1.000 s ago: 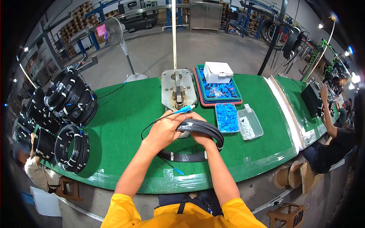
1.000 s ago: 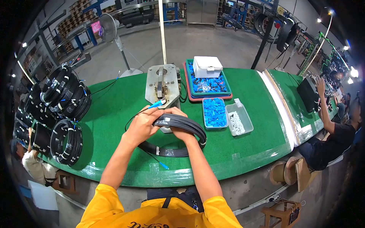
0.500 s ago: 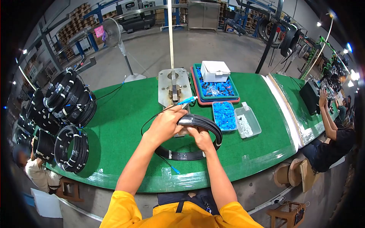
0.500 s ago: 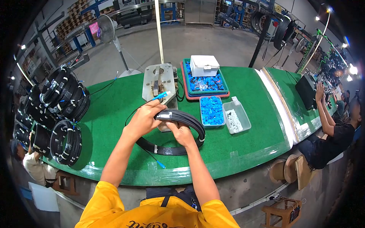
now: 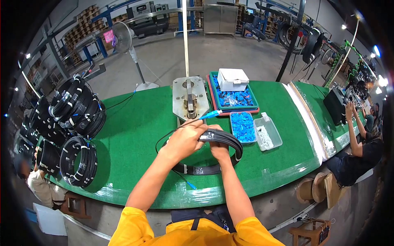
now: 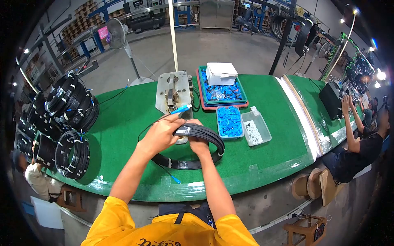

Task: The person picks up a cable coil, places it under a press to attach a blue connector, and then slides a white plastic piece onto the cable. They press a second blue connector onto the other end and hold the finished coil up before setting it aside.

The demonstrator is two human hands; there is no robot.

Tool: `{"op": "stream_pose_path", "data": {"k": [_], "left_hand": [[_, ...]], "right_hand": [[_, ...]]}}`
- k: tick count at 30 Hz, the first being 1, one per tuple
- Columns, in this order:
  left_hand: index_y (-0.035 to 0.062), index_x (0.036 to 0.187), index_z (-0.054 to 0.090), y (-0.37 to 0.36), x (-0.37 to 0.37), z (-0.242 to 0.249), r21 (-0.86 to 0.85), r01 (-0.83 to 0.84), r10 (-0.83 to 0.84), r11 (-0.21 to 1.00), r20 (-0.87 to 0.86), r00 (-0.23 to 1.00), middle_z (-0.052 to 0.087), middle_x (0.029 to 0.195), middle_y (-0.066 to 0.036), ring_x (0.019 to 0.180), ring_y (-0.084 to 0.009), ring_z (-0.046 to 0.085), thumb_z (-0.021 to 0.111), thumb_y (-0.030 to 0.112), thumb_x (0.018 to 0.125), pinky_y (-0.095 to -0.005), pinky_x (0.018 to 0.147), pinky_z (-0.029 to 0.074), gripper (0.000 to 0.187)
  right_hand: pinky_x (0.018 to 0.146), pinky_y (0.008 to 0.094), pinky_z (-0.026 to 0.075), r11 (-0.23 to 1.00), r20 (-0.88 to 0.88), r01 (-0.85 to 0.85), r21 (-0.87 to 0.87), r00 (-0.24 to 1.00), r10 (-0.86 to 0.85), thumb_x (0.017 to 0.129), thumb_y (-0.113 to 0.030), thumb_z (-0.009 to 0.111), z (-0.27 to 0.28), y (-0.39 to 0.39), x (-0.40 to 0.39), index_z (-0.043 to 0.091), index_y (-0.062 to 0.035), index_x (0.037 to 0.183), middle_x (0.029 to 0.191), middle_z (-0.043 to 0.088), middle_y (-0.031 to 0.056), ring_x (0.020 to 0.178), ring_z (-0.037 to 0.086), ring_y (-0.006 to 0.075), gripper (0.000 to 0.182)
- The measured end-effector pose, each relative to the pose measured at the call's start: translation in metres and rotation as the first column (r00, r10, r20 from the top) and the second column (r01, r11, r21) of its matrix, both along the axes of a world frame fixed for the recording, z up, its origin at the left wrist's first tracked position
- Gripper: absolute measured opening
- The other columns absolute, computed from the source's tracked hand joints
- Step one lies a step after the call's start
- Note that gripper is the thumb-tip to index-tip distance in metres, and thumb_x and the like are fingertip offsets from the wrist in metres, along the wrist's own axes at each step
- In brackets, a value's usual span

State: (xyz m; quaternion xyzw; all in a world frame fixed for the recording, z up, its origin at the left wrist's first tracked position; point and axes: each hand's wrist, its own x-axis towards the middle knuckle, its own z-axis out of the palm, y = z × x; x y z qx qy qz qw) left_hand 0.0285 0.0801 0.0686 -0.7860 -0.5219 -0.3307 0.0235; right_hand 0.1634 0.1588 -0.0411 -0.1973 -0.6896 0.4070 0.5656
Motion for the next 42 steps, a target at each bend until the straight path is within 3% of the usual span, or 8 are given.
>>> {"op": "stream_pose_path", "data": {"k": [9,14,16,19,28,32,35,42], "left_hand": [[0.0016,0.114,0.061,0.001,0.008,-0.005,0.006,0.002,-0.002,1.0,-0.069,0.998,0.063,0.097,-0.015,0.097,-0.0354,0.062,0.074,0.007,0.07,-0.0431,0.091,0.05,0.047],[0.0037,0.114,0.063,-0.023,0.019,0.004,-0.098,-0.031,0.019,0.995,-0.126,0.992,0.065,0.107,-0.017,0.101,-0.034,0.062,0.077,0.008,0.066,-0.0436,0.091,0.051,0.05],[0.0047,0.116,0.063,-0.03,0.026,0.018,-0.288,-0.09,0.02,0.953,-0.238,0.971,0.065,0.113,-0.018,0.104,-0.0341,0.061,0.077,0.007,0.067,-0.0429,0.093,0.05,0.052],[0.0046,0.113,0.063,-0.012,0.015,-0.001,-0.019,-0.03,0.027,0.999,-0.12,0.992,0.067,0.108,-0.019,0.107,-0.0364,0.062,0.074,0.013,0.073,-0.0423,0.094,0.051,0.043],[0.0027,0.098,0.062,-0.004,0.02,-0.005,0.026,-0.193,0.194,0.981,-0.135,0.972,0.06,0.09,-0.011,0.09,-0.0315,0.064,0.069,0.014,0.077,-0.0412,0.076,0.054,0.025],[0.0032,0.103,0.063,0.0,0.016,-0.01,0.013,-0.237,0.236,0.971,-0.167,0.957,0.062,0.092,-0.011,0.091,-0.0312,0.065,0.066,0.013,0.079,-0.0412,0.076,0.056,0.027],[0.0088,0.117,0.06,0.003,0.013,-0.005,-0.176,-0.302,0.286,0.937,-0.111,0.952,0.063,0.116,-0.012,0.094,-0.0356,0.066,0.072,0.01,0.072,-0.0456,0.079,0.056,0.046],[0.01,0.118,0.06,0.011,0.009,-0.009,-0.149,-0.305,0.291,0.941,-0.112,0.95,0.066,0.108,-0.013,0.094,-0.0363,0.066,0.072,0.011,0.07,-0.0457,0.08,0.056,0.05]], "right_hand": [[0.082,0.0288,0.049,0.993,0.006,0.119,-0.007,0.993,-0.119,0.084,-0.003,0.063,0.016,0.004,-0.006,0.062,-0.0022,0.091,0.089,0.066,0.0072,0.087,0.062,0.0144,0.007],[0.066,0.0308,0.047,0.885,-0.22,0.307,-0.35,0.891,-0.396,0.092,-0.016,0.063,-0.029,0.065,-0.014,0.062,-0.0009,0.087,0.078,0.063,0.0058,0.072,0.056,0.0125,0.016],[0.066,0.031,0.048,0.865,-0.029,0.383,-0.324,0.91,-0.414,0.091,-0.015,0.063,0.002,0.055,-0.006,0.063,0.0001,0.09,0.079,0.063,0.0054,0.073,0.056,0.0128,0.015],[0.068,0.0327,0.049,0.927,0.137,0.327,-0.182,0.942,-0.305,0.091,-0.013,0.06,0.007,0.05,-0.001,0.062,-0.0036,0.111,0.08,0.064,0.0113,0.074,0.062,0.0202,0.023],[0.084,0.0522,0.048,0.886,0.72,0.211,0.413,0.52,-0.46,0.083,-0.007,0.055,-0.095,0.052,0.007,0.065,-0.0069,0.1,0.092,0.066,0.0171,0.09,0.063,0.0388,0.02],[0.107,0.0517,0.035,0.931,0.762,0.284,0.228,0.544,-0.352,0.078,-0.009,0.061,-0.091,0.037,0.009,0.055,-0.0022,0.127,0.128,0.055,0.0252,0.124,0.047,0.0441,0.049],[0.106,0.0501,0.039,0.885,0.71,0.332,0.326,0.533,-0.461,0.081,-0.006,0.058,-0.094,0.036,0.007,0.059,-0.0028,0.125,0.127,0.057,0.0241,0.122,0.051,0.0421,0.044],[0.109,0.0549,0.03,0.969,0.938,0.229,0.089,0.307,-0.158,0.081,-0.024,0.069,-0.02,0.002,0.014,0.05,-0.0058,0.132,0.136,0.05,0.021,0.129,0.044,0.0395,0.057]]}}
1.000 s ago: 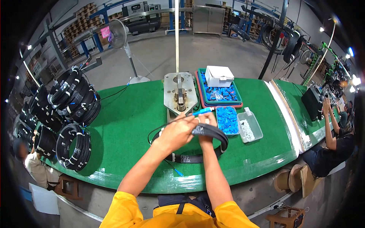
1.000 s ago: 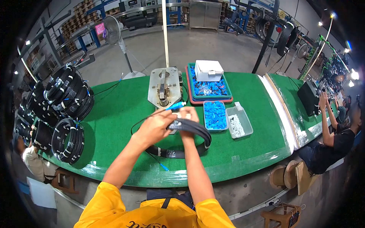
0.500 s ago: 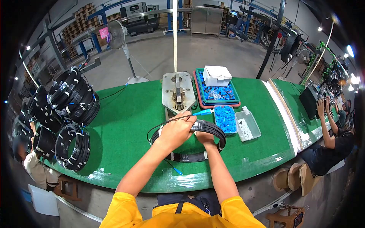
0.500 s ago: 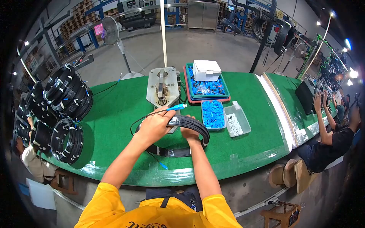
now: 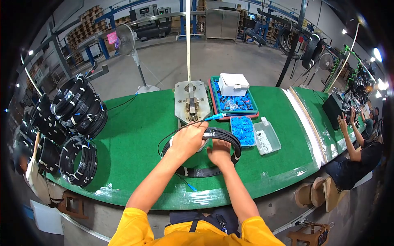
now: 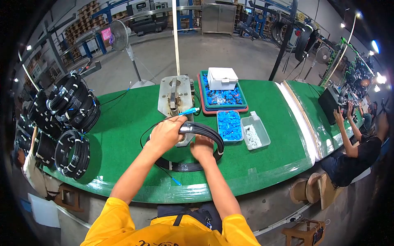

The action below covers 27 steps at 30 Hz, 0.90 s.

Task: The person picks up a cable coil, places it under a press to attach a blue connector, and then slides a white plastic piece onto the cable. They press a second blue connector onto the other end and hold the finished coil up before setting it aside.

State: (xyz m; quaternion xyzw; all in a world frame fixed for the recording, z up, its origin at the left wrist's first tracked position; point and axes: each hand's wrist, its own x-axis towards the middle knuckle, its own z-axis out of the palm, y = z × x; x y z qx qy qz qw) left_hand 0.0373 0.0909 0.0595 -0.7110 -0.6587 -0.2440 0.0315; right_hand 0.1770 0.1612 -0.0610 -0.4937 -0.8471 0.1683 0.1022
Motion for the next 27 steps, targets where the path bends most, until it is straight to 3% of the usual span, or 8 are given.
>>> {"op": "stream_pose_path", "data": {"k": [3,6,9,12,15,19,24,27], "left_hand": [[0.0074,0.115,0.063,-0.004,-0.007,0.006,-0.038,0.02,-0.016,0.999,0.091,0.996,0.068,0.107,-0.014,0.094,-0.036,0.066,0.072,0.013,0.068,-0.0443,0.082,0.055,0.048],[0.003,0.111,0.065,-0.003,-0.024,0.004,0.064,0.181,-0.189,0.981,0.164,0.968,0.068,0.108,-0.016,0.095,-0.0357,0.066,0.069,0.014,0.067,-0.042,0.086,0.054,0.046],[-0.0017,0.109,0.063,-0.007,-0.03,0.008,0.057,0.259,-0.265,0.964,0.207,0.942,0.067,0.107,-0.018,0.1,-0.0353,0.064,0.065,0.014,0.068,-0.0411,0.092,0.05,0.045],[-0.0026,0.112,0.061,-0.01,-0.029,0.012,0.07,0.294,-0.302,0.953,0.172,0.938,0.065,0.111,-0.02,0.104,-0.0358,0.062,0.065,0.016,0.069,-0.0435,0.095,0.049,0.047],[-0.0017,0.116,0.06,-0.01,-0.027,0.006,0.076,0.327,-0.335,0.942,0.167,0.927,0.064,0.115,-0.02,0.111,-0.0355,0.059,0.066,0.016,0.068,-0.0423,0.1,0.046,0.051],[-0.0017,0.122,0.055,-0.015,-0.025,0.012,0.103,0.28,-0.295,0.954,0.187,0.937,0.062,0.119,-0.02,0.118,-0.0372,0.054,0.063,0.011,0.067,-0.0424,0.104,0.042,0.057],[-0.0038,0.114,0.057,-0.002,-0.037,0.001,0.27,0.296,-0.395,0.916,0.48,0.784,0.062,0.107,-0.014,0.107,-0.027,0.058,0.055,0.0,0.067,-0.0374,0.099,0.045,0.048],[-0.0023,0.108,0.059,0.005,-0.046,-0.008,0.337,0.186,-0.385,0.923,0.79,0.477,0.062,0.098,-0.004,0.094,-0.0126,0.058,0.048,-0.003,0.074,-0.03,0.089,0.048,0.036]], "right_hand": [[0.079,0.0414,0.052,0.985,-0.184,-0.168,0.043,0.968,0.173,0.083,-0.025,0.071,0.074,-0.047,0.027,0.063,-0.0035,0.105,0.103,0.065,0.0208,0.093,0.066,0.0326,0.031],[0.067,0.0452,0.051,0.97,-0.407,-0.242,-0.031,0.889,0.209,0.081,-0.019,0.073,0.129,-0.062,0.042,0.062,-0.0035,0.089,0.083,0.066,0.0156,0.072,0.065,0.0356,0.021],[0.07,0.0438,0.048,0.904,-0.473,-0.188,0.385,0.801,0.368,0.076,-0.011,0.075,0.155,-0.05,0.045,0.058,-0.0036,0.086,0.081,0.061,0.0111,0.081,0.06,0.0308,0.021],[0.084,0.0433,0.05,0.851,-0.453,-0.228,0.473,0.766,0.457,0.069,-0.019,0.081,0.151,-0.019,0.031,0.063,-0.0016,0.103,0.09,0.066,0.0145,0.088,0.063,0.0342,0.043],[0.09,0.0422,0.049,0.926,-0.186,-0.363,0.101,0.908,0.376,0.065,-0.023,0.083,0.144,0.008,0.012,0.063,-0.0016,0.113,0.101,0.068,0.0172,0.098,0.064,0.0356,0.057],[0.094,0.042,0.05,0.853,-0.269,-0.519,-0.05,0.83,0.489,0.063,-0.028,0.084,0.14,0.028,0.001,0.064,-0.0034,0.116,0.111,0.069,0.0182,0.105,0.064,0.0346,0.062],[0.086,0.0437,0.051,0.93,-0.371,-0.358,0.079,0.856,0.361,0.067,-0.013,0.075,0.123,0.028,-0.01,0.066,-0.0085,0.113,0.1,0.07,0.0177,0.098,0.065,0.0363,0.047],[0.081,0.0439,0.051,0.918,-0.391,-0.314,0.242,0.834,0.388,0.066,-0.001,0.069,0.113,0.03,-0.011,0.066,-0.0104,0.107,0.097,0.069,0.0137,0.093,0.065,0.0359,0.042]]}}
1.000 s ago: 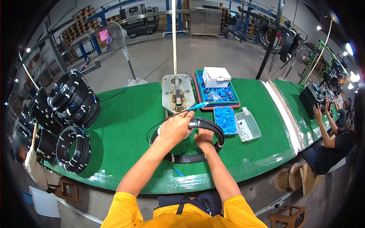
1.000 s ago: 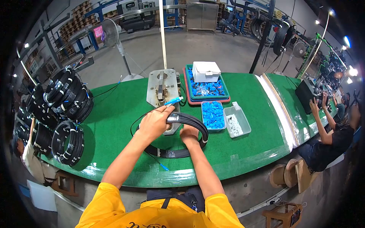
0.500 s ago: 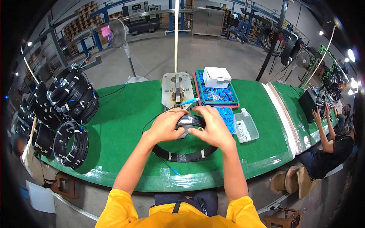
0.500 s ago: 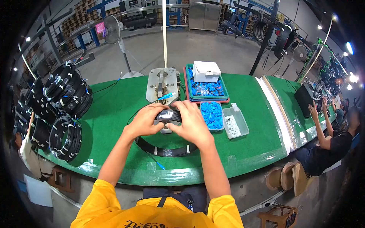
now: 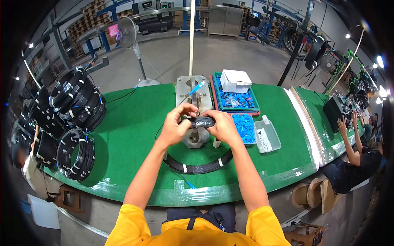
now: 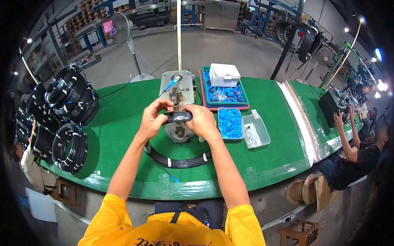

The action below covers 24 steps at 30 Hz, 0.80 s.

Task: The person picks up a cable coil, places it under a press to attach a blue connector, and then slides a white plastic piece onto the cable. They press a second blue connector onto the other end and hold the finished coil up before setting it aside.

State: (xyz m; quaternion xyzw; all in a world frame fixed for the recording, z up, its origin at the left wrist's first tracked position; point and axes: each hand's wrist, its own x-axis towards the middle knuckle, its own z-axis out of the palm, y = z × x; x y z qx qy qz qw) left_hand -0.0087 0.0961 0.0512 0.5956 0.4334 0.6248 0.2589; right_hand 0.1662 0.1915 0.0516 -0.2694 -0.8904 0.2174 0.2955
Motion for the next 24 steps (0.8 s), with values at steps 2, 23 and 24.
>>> {"op": "stream_pose_path", "data": {"k": [2,23,24], "left_hand": [[-0.0018,0.109,0.06,0.006,-0.005,0.0,-0.108,0.063,-0.047,0.992,0.139,0.989,0.063,0.1,-0.007,0.095,-0.0149,0.06,0.049,-0.001,0.075,-0.0303,0.089,0.049,0.036],[0.0061,0.117,0.062,-0.013,0.014,-0.007,0.213,-0.251,0.328,0.944,-0.685,0.651,0.069,0.111,-0.012,0.097,-0.0326,0.067,0.074,0.01,0.069,-0.0415,0.084,0.055,0.05],[0.007,0.119,0.062,-0.014,0.012,-0.009,0.22,-0.267,0.343,0.938,-0.698,0.629,0.068,0.113,-0.012,0.099,-0.0324,0.066,0.076,0.011,0.069,-0.0404,0.087,0.054,0.052]], "right_hand": [[0.08,0.0431,0.051,0.999,-0.093,0.005,0.038,0.996,-0.001,0.064,0.001,0.069,-0.004,-0.002,0.003,0.065,-0.0093,0.103,0.096,0.067,0.0121,0.093,0.064,0.035,0.04],[0.075,0.0432,0.055,0.96,0.014,0.142,0.242,0.989,-0.15,0.067,-0.015,0.078,-0.002,-0.025,0.008,0.062,-0.0045,0.112,0.099,0.069,0.0166,0.085,0.068,0.0355,0.049],[0.077,0.0431,0.055,0.991,-0.067,0.008,0.132,0.998,0.001,0.068,-0.016,0.078,0.002,-0.021,0.012,0.061,-0.0051,0.114,0.1,0.069,0.0172,0.088,0.068,0.0359,0.05]]}}
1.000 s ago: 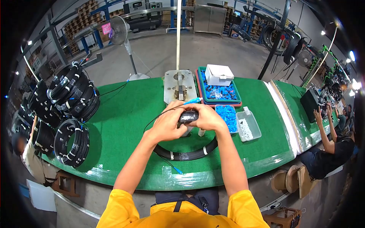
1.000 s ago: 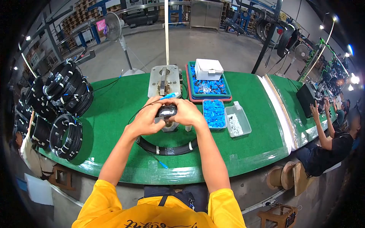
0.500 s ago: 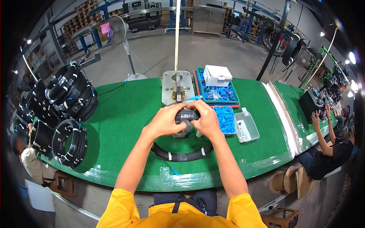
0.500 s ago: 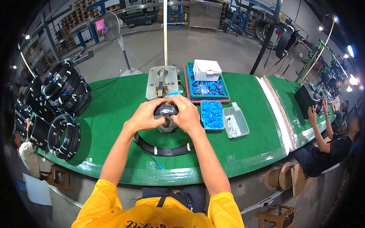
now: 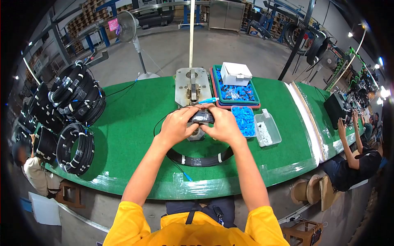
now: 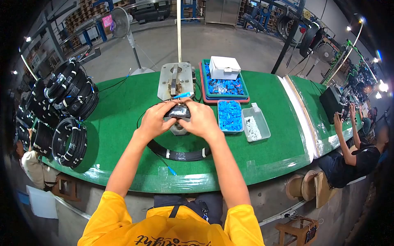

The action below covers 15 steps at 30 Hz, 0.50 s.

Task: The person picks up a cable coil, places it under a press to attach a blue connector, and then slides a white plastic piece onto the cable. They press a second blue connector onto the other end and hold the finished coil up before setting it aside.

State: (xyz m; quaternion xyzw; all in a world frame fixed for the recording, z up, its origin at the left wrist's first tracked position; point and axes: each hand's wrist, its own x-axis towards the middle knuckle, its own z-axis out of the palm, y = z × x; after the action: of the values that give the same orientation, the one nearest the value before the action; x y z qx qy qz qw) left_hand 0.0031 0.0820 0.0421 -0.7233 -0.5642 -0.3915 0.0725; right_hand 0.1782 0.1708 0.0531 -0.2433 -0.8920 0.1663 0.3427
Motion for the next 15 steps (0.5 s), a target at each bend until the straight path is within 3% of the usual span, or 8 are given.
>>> {"op": "stream_pose_path", "data": {"k": [1,2,5,7,8,9,12,15], "left_hand": [[0.007,0.119,0.062,-0.002,-0.002,-0.001,-0.002,0.001,-0.001,1.0,0.0,1.0,0.068,0.113,-0.012,0.099,-0.0324,0.066,0.076,0.011,0.069,-0.0404,0.087,0.054,0.052],[0.007,0.118,0.062,-0.004,-0.005,0.0,-0.035,-0.006,0.006,0.999,0.012,1.0,0.068,0.112,-0.013,0.099,-0.0323,0.066,0.076,0.012,0.07,-0.0407,0.087,0.054,0.05],[0.0059,0.111,0.063,-0.012,-0.009,0.011,-0.115,-0.037,0.043,0.993,0.044,0.998,0.067,0.106,-0.014,0.097,-0.0329,0.065,0.073,0.011,0.072,-0.0415,0.085,0.053,0.041],[0.0043,0.106,0.063,-0.017,-0.018,0.012,-0.174,-0.091,0.109,0.98,0.096,0.989,0.067,0.101,-0.014,0.093,-0.034,0.065,0.071,0.01,0.074,-0.0411,0.081,0.052,0.034],[0.0043,0.106,0.063,-0.017,-0.021,0.012,-0.17,-0.094,0.111,0.981,0.096,0.989,0.067,0.101,-0.014,0.093,-0.034,0.065,0.071,0.01,0.074,-0.0411,0.081,0.052,0.034],[0.0041,0.106,0.063,-0.018,-0.023,0.009,-0.16,-0.071,0.091,0.984,0.117,0.989,0.066,0.098,-0.014,0.091,-0.0348,0.065,0.07,0.01,0.075,-0.0418,0.079,0.052,0.032],[0.0036,0.105,0.062,-0.022,-0.027,0.006,-0.148,-0.031,0.054,0.989,0.153,0.987,0.066,0.093,-0.014,0.086,-0.0364,0.064,0.068,0.01,0.077,-0.0433,0.076,0.052,0.029],[0.0025,0.105,0.062,-0.03,-0.028,0.005,-0.195,-0.014,0.061,0.981,0.238,0.969,0.066,0.093,-0.014,0.086,-0.0352,0.065,0.068,0.008,0.077,-0.0415,0.076,0.051,0.028]], "right_hand": [[0.08,0.0429,0.055,0.983,-0.097,-0.158,-0.097,0.984,0.148,0.069,-0.018,0.078,0.002,0.003,0.005,0.06,-0.0057,0.115,0.102,0.069,0.0178,0.091,0.067,0.0362,0.051],[0.082,0.0408,0.054,0.939,-0.139,-0.204,-0.277,0.975,0.171,0.069,-0.018,0.08,0.001,0.004,0.013,0.059,-0.0067,0.115,0.101,0.069,0.0177,0.092,0.068,0.035,0.052],[0.078,0.0346,0.053,0.893,0.083,0.041,-0.448,0.997,-0.004,0.071,-0.014,0.08,-0.022,0.002,0.039,0.059,-0.0049,0.113,0.099,0.069,0.0142,0.086,0.068,0.0271,0.049],[0.078,0.0301,0.052,0.83,-0.11,0.028,-0.557,0.988,-0.107,0.074,-0.01,0.078,-0.062,-0.003,0.053,0.059,-0.0029,0.112,0.096,0.07,0.0089,0.086,0.067,0.0167,0.043],[0.078,0.0278,0.05,0.769,-0.313,-0.106,-0.631,0.941,-0.126,0.078,-0.007,0.075,-0.096,-0.001,0.056,0.059,-0.002,0.112,0.092,0.069,0.0035,0.086,0.064,0.01,0.037],[0.077,0.026,0.048,0.645,-0.369,-0.159,-0.747,0.907,-0.205,0.08,-0.005,0.073,-0.105,-0.012,0.058,0.061,-0.0015,0.108,0.089,0.067,0.001,0.084,0.062,0.0093,0.031],[0.075,0.0236,0.046,0.642,-0.43,-0.164,-0.749,0.857,-0.283,0.08,-0.004,0.071,-0.123,-0.021,0.054,0.064,-0.0017,0.102,0.087,0.066,0.0002,0.081,0.059,0.0077,0.023],[0.071,0.0228,0.046,0.724,-0.455,-0.118,-0.679,0.842,-0.29,0.079,-0.003,0.07,-0.11,-0.021,0.055,0.067,-0.0013,0.097,0.085,0.066,0.0001,0.077,0.057,0.0067,0.018]]}}
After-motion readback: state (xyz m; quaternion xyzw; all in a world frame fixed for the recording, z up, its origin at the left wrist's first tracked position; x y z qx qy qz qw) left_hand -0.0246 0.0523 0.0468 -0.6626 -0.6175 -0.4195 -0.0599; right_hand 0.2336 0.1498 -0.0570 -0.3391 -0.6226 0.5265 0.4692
